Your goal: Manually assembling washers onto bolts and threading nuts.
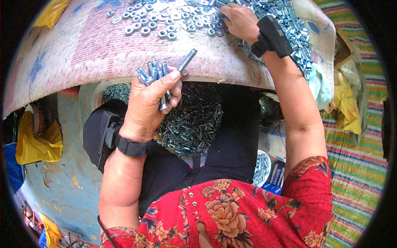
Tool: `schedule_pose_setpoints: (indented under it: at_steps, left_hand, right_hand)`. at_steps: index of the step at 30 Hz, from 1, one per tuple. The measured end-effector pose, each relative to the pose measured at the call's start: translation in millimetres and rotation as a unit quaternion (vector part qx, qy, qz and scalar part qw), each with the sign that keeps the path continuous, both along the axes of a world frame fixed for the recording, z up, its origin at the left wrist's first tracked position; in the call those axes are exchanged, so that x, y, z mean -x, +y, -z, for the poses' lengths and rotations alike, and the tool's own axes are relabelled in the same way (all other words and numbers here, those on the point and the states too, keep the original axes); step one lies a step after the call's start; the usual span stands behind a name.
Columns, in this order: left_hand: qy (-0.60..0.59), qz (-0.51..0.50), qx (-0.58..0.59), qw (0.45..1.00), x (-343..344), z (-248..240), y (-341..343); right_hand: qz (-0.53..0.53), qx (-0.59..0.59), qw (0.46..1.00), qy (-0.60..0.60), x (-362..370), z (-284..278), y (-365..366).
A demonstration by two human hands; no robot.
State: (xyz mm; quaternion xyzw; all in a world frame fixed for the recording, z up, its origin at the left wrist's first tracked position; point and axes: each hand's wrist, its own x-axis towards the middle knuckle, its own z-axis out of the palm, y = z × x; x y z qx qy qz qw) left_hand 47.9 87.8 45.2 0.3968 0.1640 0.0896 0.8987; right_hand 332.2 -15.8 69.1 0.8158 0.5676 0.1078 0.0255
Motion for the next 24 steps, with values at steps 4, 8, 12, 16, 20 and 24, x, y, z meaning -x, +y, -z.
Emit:
schedule_pose_setpoints:
  at_steps: [4, 8, 12, 16, 20, 24]
  left_hand:
    - [0.015, -0.006, 0.012, 1.0, 0.3, -3.5, -0.7]
    - [0.014, -0.008, 0.014, 1.0, 0.7, -4.4, -0.7]
    - [0.02, 0.001, -0.005, 1.0, 1.7, -1.5, 1.0]
    - [0.019, -0.003, -0.005, 1.0, -0.1, -2.4, -0.4]
    - [0.012, -0.009, -0.007, 1.0, -3.8, -2.7, -3.0]
    - [0.018, -0.034, -0.002, 0.999, -0.4, -0.9, -1.5]
  right_hand:
    - [-0.043, -0.042, 0.995, -0.079, -0.4, -0.5, -11.4]
    - [0.012, -0.069, 0.996, -0.055, -1.7, 1.1, -18.5]
    - [0.029, -0.085, 0.996, -0.031, 9.0, -6.3, -20.2]
    - [-0.021, -0.191, 0.981, -0.016, 18.0, -20.2, -18.8]
    - [-0.023, -0.31, 0.95, -0.031, 14.5, -14.8, -19.1]
    - [-0.094, -0.257, 0.96, 0.061, 72.2, -11.3, -5.6]
